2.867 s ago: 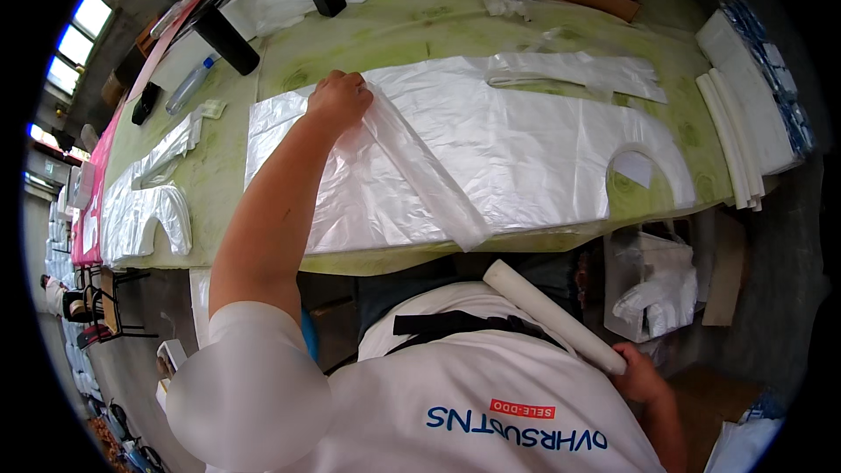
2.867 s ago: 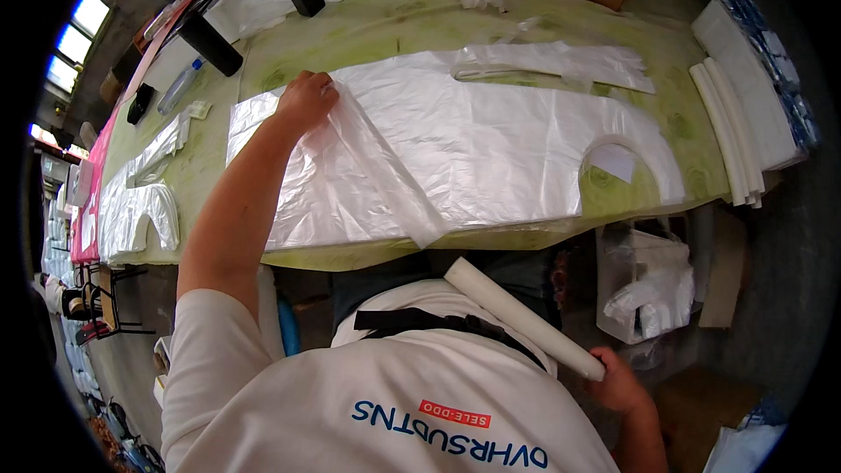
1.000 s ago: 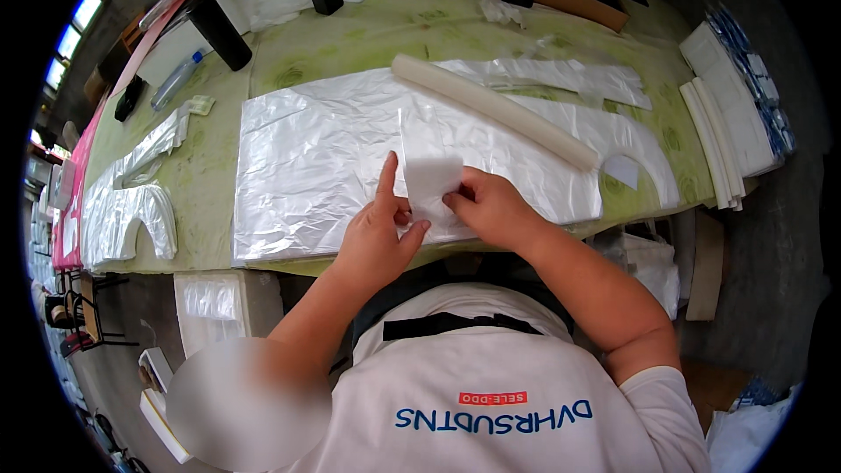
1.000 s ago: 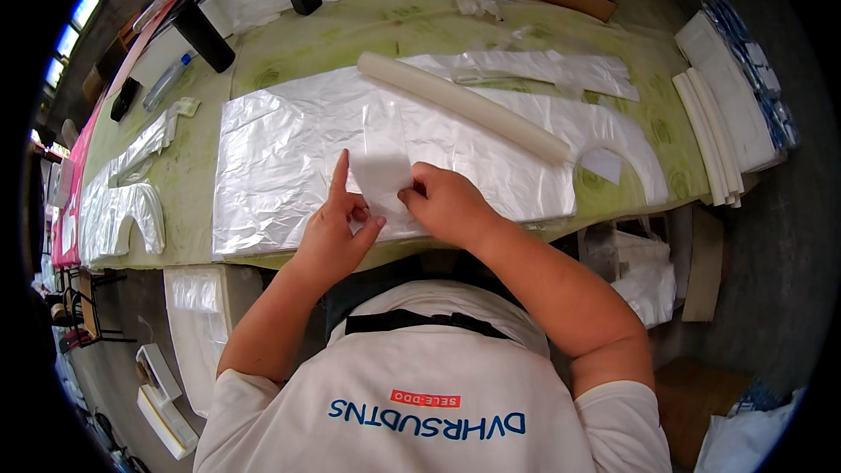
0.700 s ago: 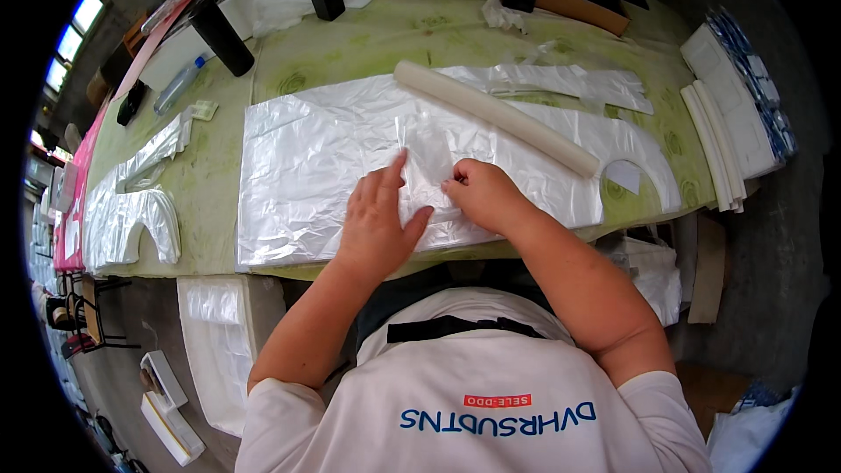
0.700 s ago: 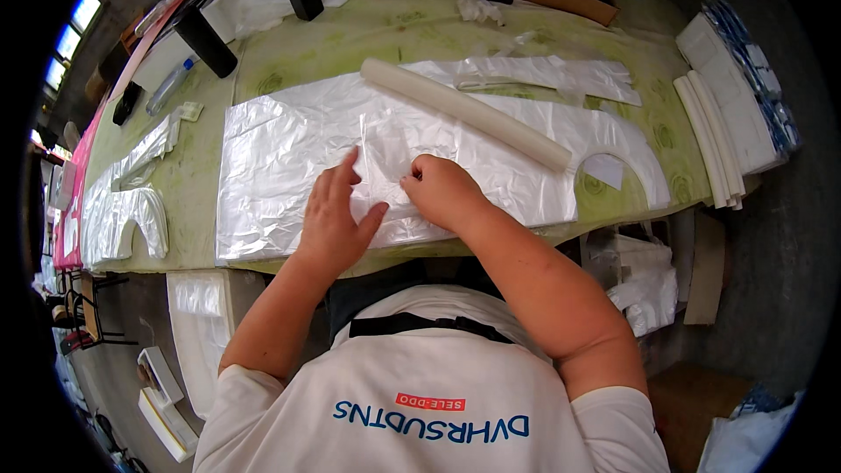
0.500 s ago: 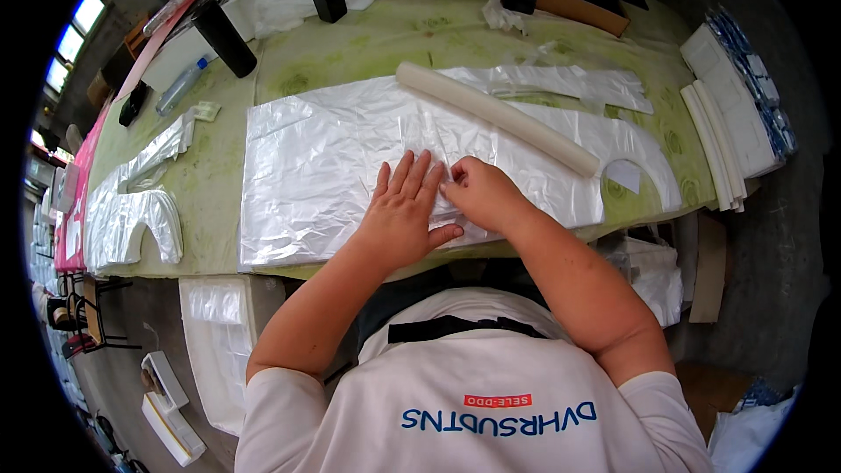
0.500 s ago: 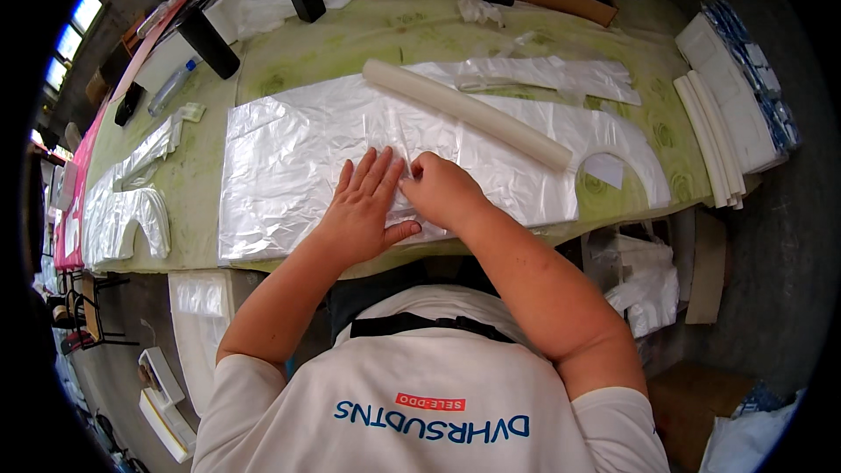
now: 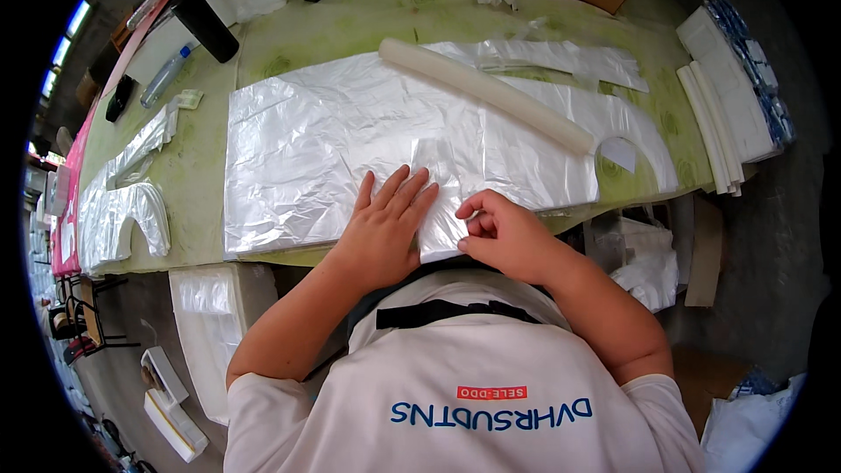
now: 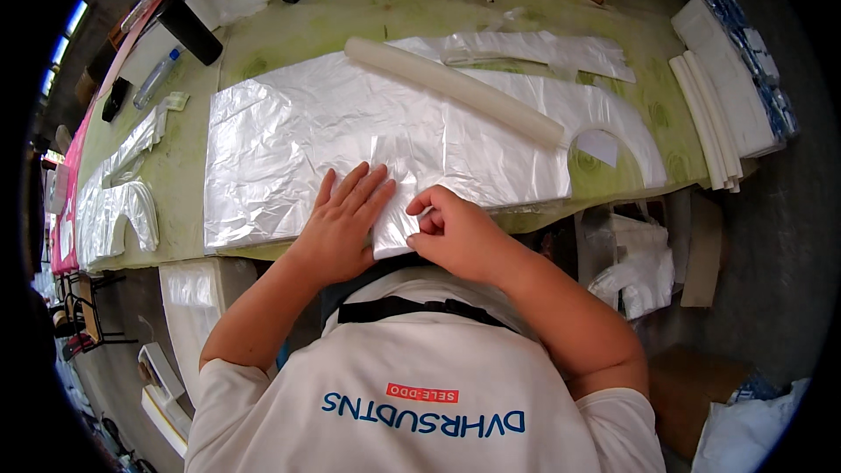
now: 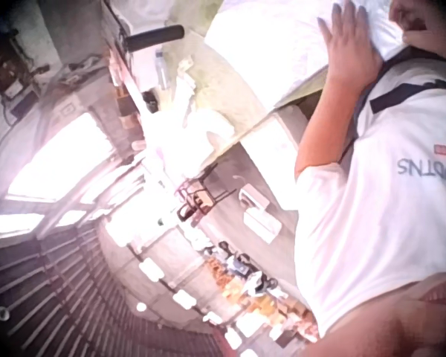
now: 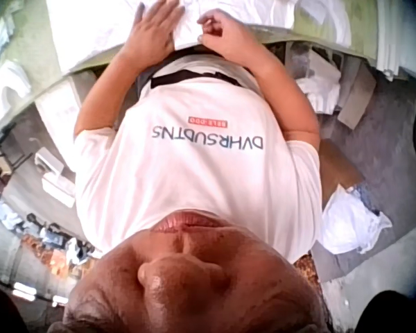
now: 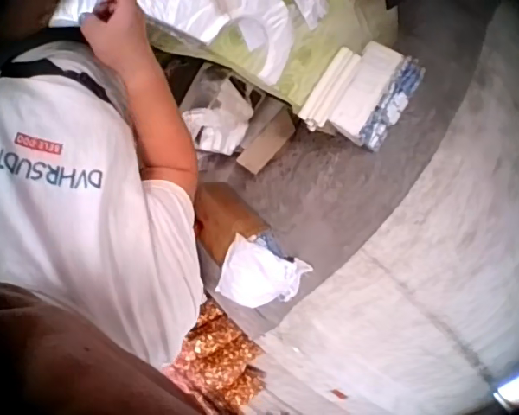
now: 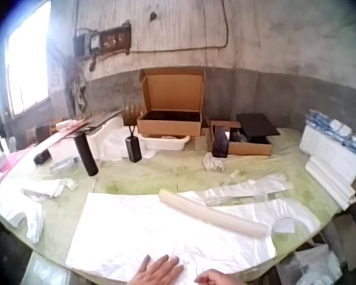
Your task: The person wraps a white rectangular object in clear plastic film on a workbench. They roll the film over the object, fold and seal the edges, and place the wrapped item aside. The process is repeated for multiple similar items.
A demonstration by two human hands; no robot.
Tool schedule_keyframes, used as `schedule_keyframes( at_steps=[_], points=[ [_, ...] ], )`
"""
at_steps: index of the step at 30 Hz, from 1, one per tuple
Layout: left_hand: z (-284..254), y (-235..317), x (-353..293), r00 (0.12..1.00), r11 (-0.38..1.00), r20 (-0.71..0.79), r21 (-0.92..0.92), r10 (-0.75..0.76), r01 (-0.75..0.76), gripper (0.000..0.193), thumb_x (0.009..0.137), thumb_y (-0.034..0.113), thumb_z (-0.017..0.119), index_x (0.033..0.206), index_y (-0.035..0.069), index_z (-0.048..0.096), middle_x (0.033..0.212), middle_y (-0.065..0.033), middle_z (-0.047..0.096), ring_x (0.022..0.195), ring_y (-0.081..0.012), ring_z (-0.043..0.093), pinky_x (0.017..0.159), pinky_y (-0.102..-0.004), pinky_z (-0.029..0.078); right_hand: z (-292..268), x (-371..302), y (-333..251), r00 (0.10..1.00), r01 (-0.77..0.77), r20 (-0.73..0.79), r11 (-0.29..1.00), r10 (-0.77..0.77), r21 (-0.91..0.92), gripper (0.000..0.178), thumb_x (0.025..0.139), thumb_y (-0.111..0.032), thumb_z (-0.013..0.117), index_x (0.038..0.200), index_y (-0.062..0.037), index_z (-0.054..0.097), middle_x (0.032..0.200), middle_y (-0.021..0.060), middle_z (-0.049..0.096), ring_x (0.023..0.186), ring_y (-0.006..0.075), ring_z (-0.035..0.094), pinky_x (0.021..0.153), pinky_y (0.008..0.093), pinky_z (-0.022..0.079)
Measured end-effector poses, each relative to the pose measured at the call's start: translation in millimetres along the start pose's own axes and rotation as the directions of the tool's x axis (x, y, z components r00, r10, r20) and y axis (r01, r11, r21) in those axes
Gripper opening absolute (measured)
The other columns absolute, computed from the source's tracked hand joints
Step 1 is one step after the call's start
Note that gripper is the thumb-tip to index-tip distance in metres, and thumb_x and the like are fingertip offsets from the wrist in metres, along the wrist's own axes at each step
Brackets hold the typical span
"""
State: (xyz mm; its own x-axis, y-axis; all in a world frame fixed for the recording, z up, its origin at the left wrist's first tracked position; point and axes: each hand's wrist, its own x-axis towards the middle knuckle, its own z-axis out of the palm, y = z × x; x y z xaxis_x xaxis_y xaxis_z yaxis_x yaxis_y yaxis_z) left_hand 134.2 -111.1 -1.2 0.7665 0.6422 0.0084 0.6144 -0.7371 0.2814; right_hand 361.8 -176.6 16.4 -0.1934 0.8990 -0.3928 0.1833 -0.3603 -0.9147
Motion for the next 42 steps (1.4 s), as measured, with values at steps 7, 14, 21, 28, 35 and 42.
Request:
schedule_keyframes(
  at_steps=[7, 14, 21, 28, 35, 42],
  points=[
    [13, 3, -4, 0.986, 0.997, -0.162, -0.073, -0.039, 0.027, 0.063, 0.082, 0.001, 0.055, 0.144, 0.009, 0.051, 0.155, -0.0109, 0.045, 0.145, -0.0327, 0.038, 0.120, -0.0580, 0.021, -19, 4, 12, 0.741, 0.484, 0.057, 0.474, -0.669, -0.736, 0.046, 0.073, -0.005, 0.071, 0.117, -0.0089, 0.062, 0.119, 0.0122, 0.061, 0.115, 0.0346, 0.055, 0.102, 0.0447, 0.043],
    [12, 1, 0, 0.956, 0.981, -0.282, -0.192, -0.084, 0.029, 0.046, 0.085, 0.005, 0.062, 0.131, 0.006, 0.057, 0.142, -0.0127, 0.055, 0.131, -0.0343, 0.050, 0.116, -0.0531, 0.029, -20, 39, 18, 0.774, 0.467, 0.083, 0.478, -0.627, -0.744, 0.020, 0.077, -0.007, 0.072, 0.096, -0.0084, 0.067, 0.101, 0.0075, 0.065, 0.095, 0.0333, 0.057, 0.085, 0.0454, 0.046],
    [11, -7, 11, 0.895, 0.973, -0.419, -0.219, -0.156, 0.067, 0.012, 0.087, 0.014, 0.070, 0.090, 0.004, 0.066, 0.104, -0.0116, 0.065, 0.096, -0.0335, 0.061, 0.091, -0.0443, 0.044, -13, 58, 1, 0.864, 0.277, -0.033, 0.528, -0.502, -0.803, 0.024, 0.090, -0.025, 0.065, 0.083, -0.0027, 0.069, 0.085, 0.0158, 0.068, 0.083, 0.0380, 0.062, 0.078, 0.0479, 0.050],
    [-1, -8, 19, 0.920, 0.953, -0.292, -0.227, -0.263, 0.200, 0.017, 0.088, 0.021, 0.071, 0.095, 0.006, 0.071, 0.107, -0.0082, 0.065, 0.105, -0.0311, 0.059, 0.095, -0.0432, 0.042, -12, 65, -8, 0.928, 0.122, -0.138, 0.631, -0.347, -0.766, 0.030, 0.093, -0.028, 0.061, 0.082, -0.0008, 0.066, 0.085, 0.0187, 0.068, 0.083, 0.0409, 0.062, 0.074, 0.0489, 0.049],
    [5, -14, 15, 0.922, 0.939, -0.278, -0.285, -0.271, 0.190, 0.016, 0.088, 0.022, 0.070, 0.093, 0.006, 0.072, 0.108, -0.0063, 0.066, 0.106, -0.0293, 0.059, 0.097, -0.0423, 0.041, -16, 53, 0, 0.900, 0.242, -0.027, 0.552, -0.434, -0.798, 0.024, 0.090, -0.027, 0.066, 0.084, -0.0032, 0.066, 0.088, 0.0144, 0.068, 0.088, 0.0368, 0.062, 0.081, 0.0458, 0.050],
    [3, -14, 25, 0.920, 0.958, -0.299, -0.209, -0.254, 0.197, 0.015, 0.090, 0.019, 0.064, 0.087, 0.006, 0.071, 0.102, -0.0054, 0.067, 0.102, -0.0273, 0.060, 0.093, -0.0426, 0.041, -6, 56, -1, 0.874, 0.187, -0.110, 0.537, -0.473, -0.823, 0.025, 0.091, -0.026, 0.063, 0.082, -0.0027, 0.066, 0.085, 0.0153, 0.067, 0.086, 0.0371, 0.062, 0.079, 0.0479, 0.051]
  ],
)
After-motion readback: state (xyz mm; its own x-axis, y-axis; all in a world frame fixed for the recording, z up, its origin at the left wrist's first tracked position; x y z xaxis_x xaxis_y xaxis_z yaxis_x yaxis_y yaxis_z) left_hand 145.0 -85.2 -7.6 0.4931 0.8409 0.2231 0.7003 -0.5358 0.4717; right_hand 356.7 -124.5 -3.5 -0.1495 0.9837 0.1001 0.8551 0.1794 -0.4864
